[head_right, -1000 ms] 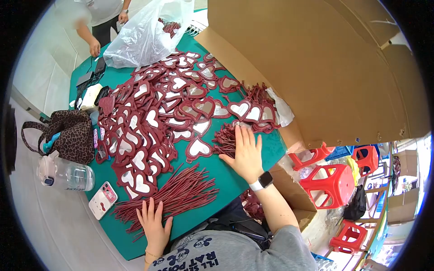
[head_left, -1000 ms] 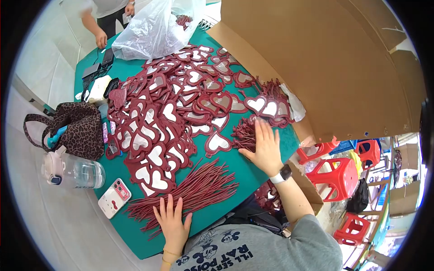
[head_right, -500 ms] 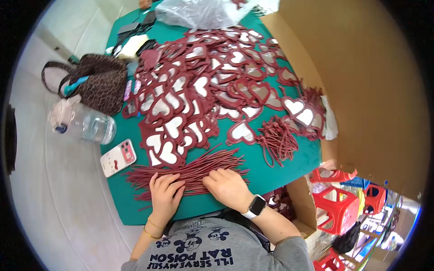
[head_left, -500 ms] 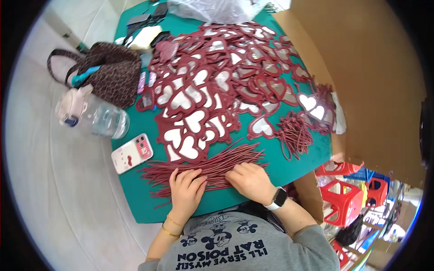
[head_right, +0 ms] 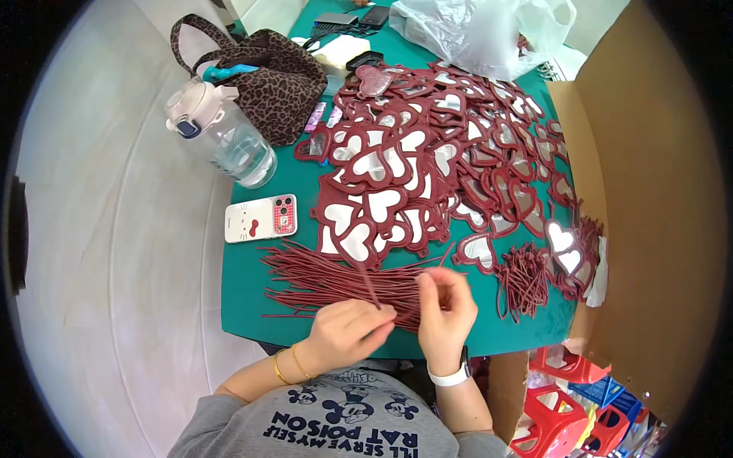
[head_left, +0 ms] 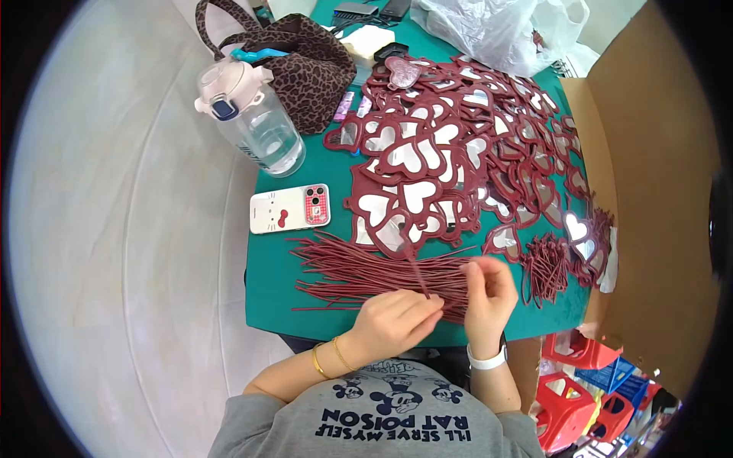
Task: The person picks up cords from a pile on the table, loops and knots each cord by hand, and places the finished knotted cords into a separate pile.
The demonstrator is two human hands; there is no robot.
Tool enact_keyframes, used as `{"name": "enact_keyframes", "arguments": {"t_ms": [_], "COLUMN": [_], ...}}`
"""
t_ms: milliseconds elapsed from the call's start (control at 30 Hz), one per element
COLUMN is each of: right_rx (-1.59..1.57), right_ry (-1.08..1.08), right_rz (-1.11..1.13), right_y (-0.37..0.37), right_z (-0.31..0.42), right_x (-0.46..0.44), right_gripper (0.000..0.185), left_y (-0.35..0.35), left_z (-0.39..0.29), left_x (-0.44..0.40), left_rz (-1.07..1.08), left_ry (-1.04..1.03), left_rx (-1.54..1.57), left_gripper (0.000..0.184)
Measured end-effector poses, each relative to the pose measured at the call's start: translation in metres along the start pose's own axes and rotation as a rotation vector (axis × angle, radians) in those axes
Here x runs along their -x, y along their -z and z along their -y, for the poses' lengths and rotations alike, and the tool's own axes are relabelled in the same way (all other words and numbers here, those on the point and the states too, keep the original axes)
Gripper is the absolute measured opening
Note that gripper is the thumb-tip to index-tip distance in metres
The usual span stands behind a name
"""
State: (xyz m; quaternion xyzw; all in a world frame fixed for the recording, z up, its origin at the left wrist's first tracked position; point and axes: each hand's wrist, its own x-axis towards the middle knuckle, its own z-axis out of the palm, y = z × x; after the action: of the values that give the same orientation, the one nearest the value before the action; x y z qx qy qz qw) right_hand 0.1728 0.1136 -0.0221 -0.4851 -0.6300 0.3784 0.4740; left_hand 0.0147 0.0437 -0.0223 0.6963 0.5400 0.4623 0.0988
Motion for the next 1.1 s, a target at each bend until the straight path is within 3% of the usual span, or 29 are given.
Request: {"name": "enact_keyframes", "arguments": {"t_ms": [33, 233, 333, 367, 433, 467, 500, 567, 600, 700, 833, 967, 1100], "right_rx": [-0.12, -0.451, -0.601, -0.683, -0.846, -0.847, -0.915, -1.055, -1.058, -0.726, -0.623, -0.526, -0.548], "right_ry": [-0.14, -0.34, -0.425, -0.555, -0.817, -0.821, -0.894, -1.036, -1.033, -0.829, -0.853, -0.803, -0.741], "right_rz": [-0.082, -0.016, -0.008, -0.041, -0.1, -0.107, -0.056, 0.057, 0.057, 0.483, 0.602, 0.573, 0.509], "right_y": [-0.001, 0.007, 0.001, 0.0, 0.0, 0.001, 0.003, 0.006, 0.007, 0.017, 0.027, 0.036, 0.054], "right_z": [-0.003, -0.013, -0.015, -0.007, 0.01, 0.017, 0.025, 0.033, 0.03, 0.008, 0.005, 0.011, -0.015], "right_x": [-0.003, -0.007, 0.002, 0.004, 0.008, 0.011, 0.015, 0.022, 0.027, 0.043, 0.045, 0.038, 0.041], "right_gripper": [0.018, 0.035, 0.042, 0.043, 0.045, 0.045, 0.047, 0.051, 0.051, 0.038, 0.018, 0.006, 0.007], "left_y": [0.0, -0.004, 0.0, -0.003, -0.012, -0.015, -0.016, -0.017, -0.017, -0.021, -0.011, 0.0, 0.01], "left_z": [-0.003, 0.003, 0.003, 0.005, 0.015, 0.017, 0.016, 0.017, 0.018, 0.021, 0.018, 0.033, 0.04], "left_x": [-0.001, 0.015, 0.02, 0.022, 0.03, 0.033, 0.032, 0.026, 0.023, 0.017, 0.008, 0.007, -0.001], "left_rz": [0.01, 0.045, 0.029, 0.038, -0.08, -0.139, -0.133, -0.214, -0.257, -0.317, -0.287, -0.342, -0.452], "left_ry": [-0.015, 0.025, 0.221, 0.217, 0.406, 0.503, 0.503, 0.726, 0.834, 0.92, 1.079, 1.146, 1.152], "left_rx": [0.049, 0.142, 0.167, 0.172, 0.329, 0.405, 0.407, 0.723, 0.88, 1.053, 1.228, 1.307, 1.307], "left_gripper": [0.02, 0.019, 0.012, 0.012, 0.015, 0.017, 0.017, 0.025, 0.029, 0.034, 0.032, 0.03, 0.029]}}
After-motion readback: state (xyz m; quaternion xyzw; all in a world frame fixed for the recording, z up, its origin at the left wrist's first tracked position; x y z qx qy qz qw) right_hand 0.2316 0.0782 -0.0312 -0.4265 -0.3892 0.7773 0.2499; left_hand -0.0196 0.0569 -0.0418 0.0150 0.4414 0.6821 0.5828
